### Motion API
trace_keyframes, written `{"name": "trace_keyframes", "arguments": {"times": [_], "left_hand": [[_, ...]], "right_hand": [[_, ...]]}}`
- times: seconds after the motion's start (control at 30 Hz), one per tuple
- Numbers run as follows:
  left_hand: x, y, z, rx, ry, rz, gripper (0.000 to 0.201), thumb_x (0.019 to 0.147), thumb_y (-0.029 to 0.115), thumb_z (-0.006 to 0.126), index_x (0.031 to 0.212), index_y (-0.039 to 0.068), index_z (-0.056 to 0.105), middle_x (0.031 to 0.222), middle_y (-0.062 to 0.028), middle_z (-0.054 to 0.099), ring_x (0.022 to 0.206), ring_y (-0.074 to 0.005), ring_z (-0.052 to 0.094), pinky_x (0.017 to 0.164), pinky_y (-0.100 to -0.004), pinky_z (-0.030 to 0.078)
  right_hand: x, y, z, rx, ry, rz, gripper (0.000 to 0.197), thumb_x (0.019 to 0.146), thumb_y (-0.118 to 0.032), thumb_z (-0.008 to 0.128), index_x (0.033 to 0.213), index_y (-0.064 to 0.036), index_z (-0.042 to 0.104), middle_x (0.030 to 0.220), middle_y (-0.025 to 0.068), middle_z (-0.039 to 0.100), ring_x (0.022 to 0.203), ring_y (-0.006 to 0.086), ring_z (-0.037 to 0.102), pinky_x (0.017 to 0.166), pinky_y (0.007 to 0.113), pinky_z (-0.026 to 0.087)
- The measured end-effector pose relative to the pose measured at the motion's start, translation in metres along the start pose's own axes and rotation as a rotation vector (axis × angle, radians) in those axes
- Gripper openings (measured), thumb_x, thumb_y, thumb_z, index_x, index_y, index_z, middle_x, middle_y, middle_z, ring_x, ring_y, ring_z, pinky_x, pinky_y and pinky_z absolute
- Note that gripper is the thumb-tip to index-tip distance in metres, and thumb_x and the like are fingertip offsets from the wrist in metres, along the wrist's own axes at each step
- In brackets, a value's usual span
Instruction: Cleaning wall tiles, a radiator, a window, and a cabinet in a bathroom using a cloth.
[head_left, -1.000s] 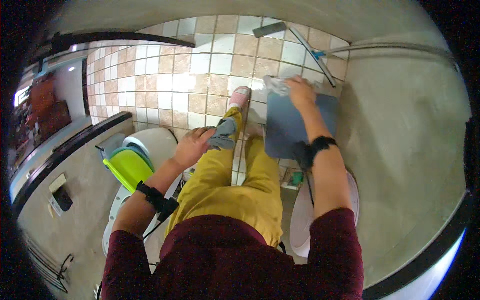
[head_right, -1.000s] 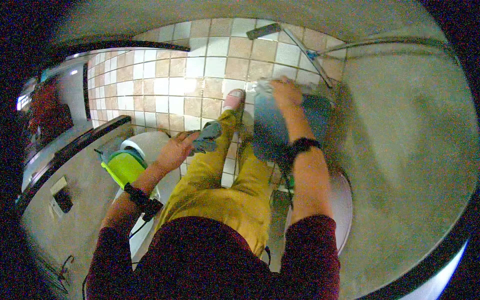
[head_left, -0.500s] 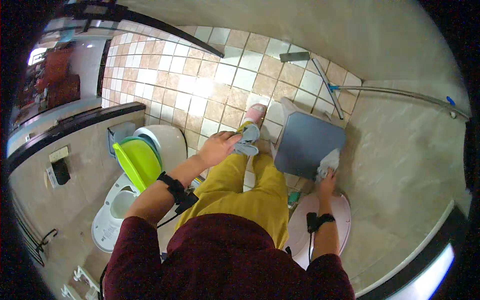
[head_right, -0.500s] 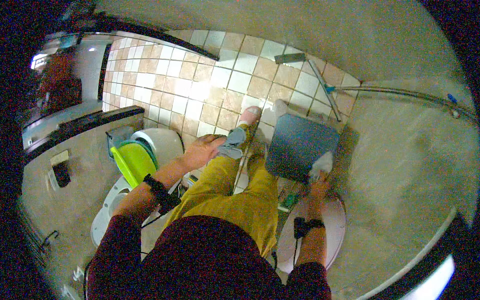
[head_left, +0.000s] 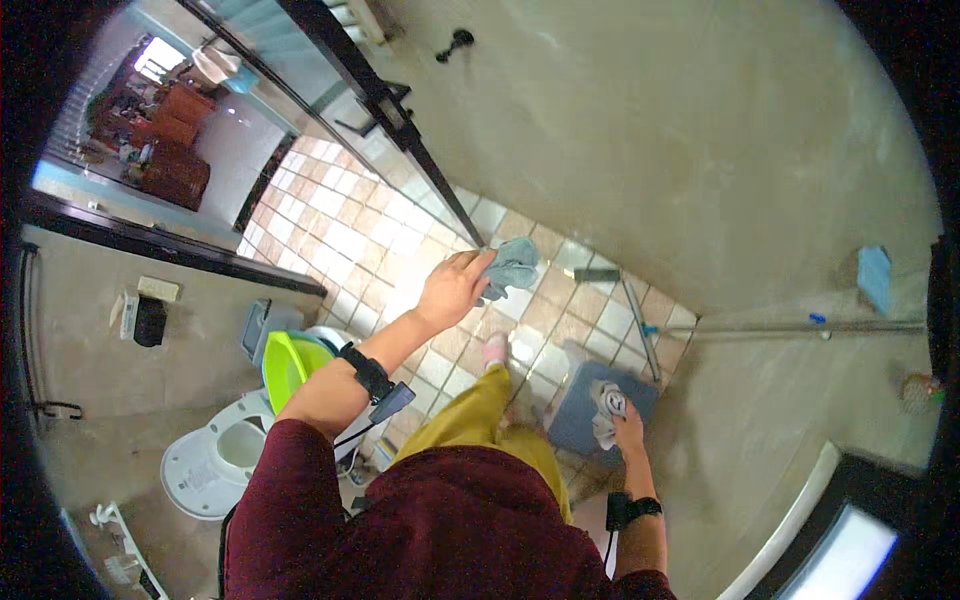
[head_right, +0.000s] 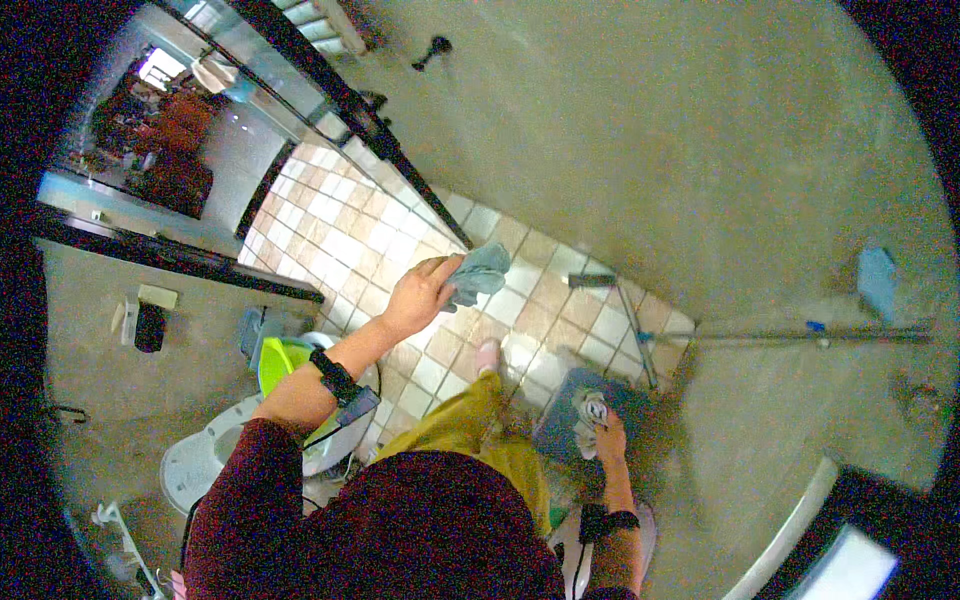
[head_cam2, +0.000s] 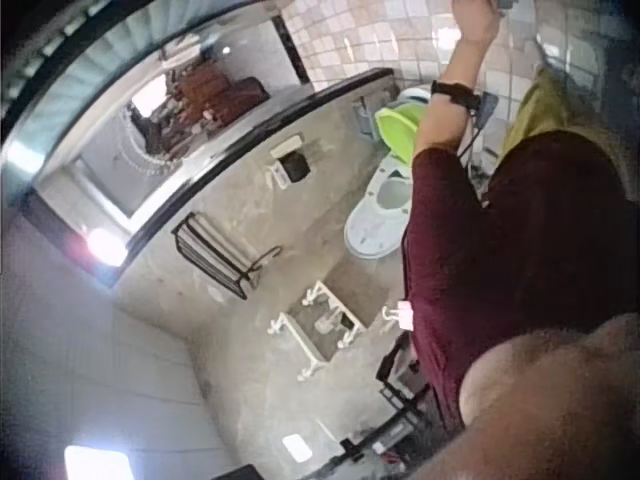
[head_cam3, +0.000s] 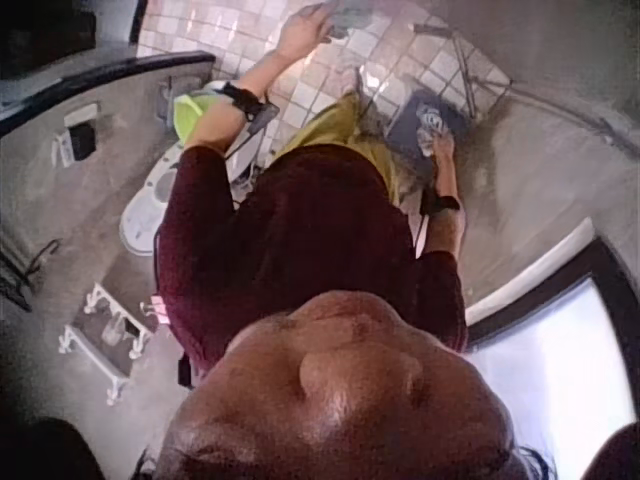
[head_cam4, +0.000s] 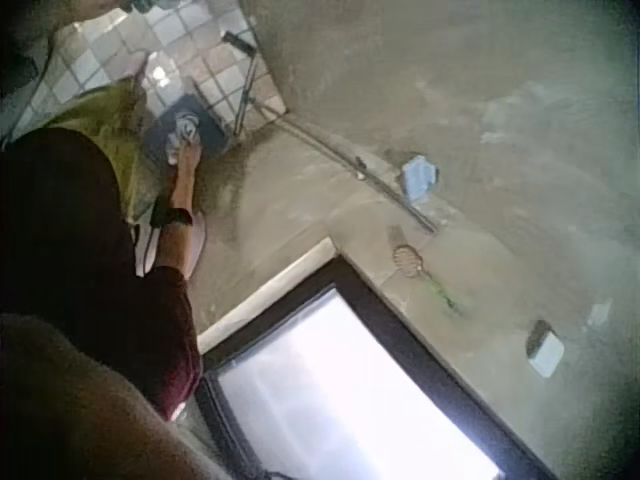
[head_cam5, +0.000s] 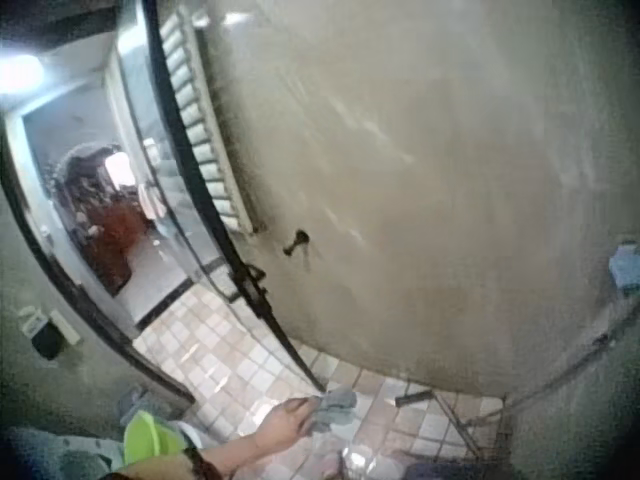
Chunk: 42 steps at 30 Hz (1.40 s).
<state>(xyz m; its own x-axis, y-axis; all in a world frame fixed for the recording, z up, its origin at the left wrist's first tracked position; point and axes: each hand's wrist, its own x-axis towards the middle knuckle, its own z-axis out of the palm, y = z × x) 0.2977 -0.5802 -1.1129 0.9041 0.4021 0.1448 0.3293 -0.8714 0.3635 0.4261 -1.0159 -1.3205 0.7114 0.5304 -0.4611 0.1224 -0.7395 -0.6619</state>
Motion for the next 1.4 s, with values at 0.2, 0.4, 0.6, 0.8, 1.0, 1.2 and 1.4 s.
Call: {"name": "trace_keyframes", "arguments": {"times": [0.2, 0.4, 0.6, 0.8, 1.0, 1.2, 1.4], "left_hand": [[0.047, -0.021, -0.056, -0.121, 0.294, 0.081, 0.041, 0.083, 0.011, 0.062, 0.124, 0.006, 0.054, 0.111, -0.0189, 0.061, 0.103, -0.0371, 0.058, 0.086, -0.0426, 0.049], [0.048, -0.040, -0.040, -0.240, 0.029, 0.420, 0.059, 0.079, 0.015, 0.069, 0.132, 0.007, 0.047, 0.144, -0.0279, 0.034, 0.135, -0.0469, 0.033, 0.109, -0.0510, 0.034], [0.049, -0.096, -0.077, -0.222, 0.136, 0.303, 0.062, 0.079, 0.018, 0.072, 0.133, 0.006, 0.044, 0.147, -0.0300, 0.026, 0.137, -0.0519, 0.025, 0.110, -0.0551, 0.030], [0.029, -0.137, -0.119, -0.525, 0.065, -0.030, 0.074, 0.087, 0.033, 0.066, 0.140, -0.006, 0.033, 0.141, -0.0325, 0.037, 0.138, -0.0427, 0.030, 0.113, -0.0460, 0.029], [0.006, -0.160, -0.154, -0.252, 0.254, 0.110, 0.072, 0.086, 0.027, 0.068, 0.143, 0.002, 0.033, 0.148, -0.0250, 0.033, 0.138, -0.0396, 0.032, 0.111, -0.0440, 0.032], [-0.033, -0.174, -0.165, -0.273, 0.323, -0.097, 0.069, 0.086, 0.022, 0.067, 0.146, 0.012, 0.034, 0.154, -0.0185, 0.026, 0.136, -0.0372, 0.036, 0.108, -0.0420, 0.037], [-0.068, -0.181, -0.157, -0.213, 0.315, -0.455, 0.060, 0.087, 0.022, 0.067, 0.142, 0.018, 0.044, 0.153, -0.0148, 0.031, 0.130, -0.0368, 0.044, 0.106, -0.0428, 0.040]], "right_hand": [[0.079, -0.159, 0.006, 0.999, -0.252, 0.160, 0.054, 0.092, -0.009, 0.056, 0.143, -0.0064, 0.039, 0.134, 0.0063, 0.053, 0.122, 0.0210, 0.051, 0.101, 0.037, 0.040], [0.114, -0.392, 0.019, 1.408, -0.628, -0.041, 0.047, 0.101, -0.032, 0.047, 0.142, -0.0103, 0.038, 0.140, 0.0052, 0.047, 0.125, 0.0227, 0.048, 0.104, 0.042, 0.039], [0.150, -0.482, 0.042, 1.206, -0.729, -0.179, 0.052, 0.098, -0.035, 0.053, 0.141, -0.0105, 0.038, 0.135, 0.0037, 0.050, 0.122, 0.0205, 0.049, 0.103, 0.037, 0.041], [0.155, -0.536, 0.073, 0.959, -0.649, -0.215, 0.061, 0.088, -0.017, 0.068, 0.139, -0.0076, 0.038, 0.128, 0.0079, 0.053, 0.115, 0.0213, 0.053, 0.098, 0.036, 0.043], [0.146, -0.629, 0.049, 0.963, -0.293, -0.427, 0.055, 0.085, -0.002, 0.062, 0.136, -0.0015, 0.042, 0.120, 0.0112, 0.057, 0.104, 0.0211, 0.058, 0.091, 0.034, 0.046], [0.136, -0.738, 0.004, 0.524, 0.453, -1.520, 0.055, 0.080, 0.001, 0.063, 0.132, -0.0065, 0.049, 0.125, 0.0117, 0.056, 0.112, 0.0258, 0.054, 0.095, 0.039, 0.042], [0.158, -0.784, 0.023, -0.518, 0.700, -1.946, 0.045, 0.081, -0.012, 0.058, 0.125, -0.0228, 0.061, 0.122, 0.0116, 0.058, 0.113, 0.0338, 0.052, 0.096, 0.046, 0.040]]}}
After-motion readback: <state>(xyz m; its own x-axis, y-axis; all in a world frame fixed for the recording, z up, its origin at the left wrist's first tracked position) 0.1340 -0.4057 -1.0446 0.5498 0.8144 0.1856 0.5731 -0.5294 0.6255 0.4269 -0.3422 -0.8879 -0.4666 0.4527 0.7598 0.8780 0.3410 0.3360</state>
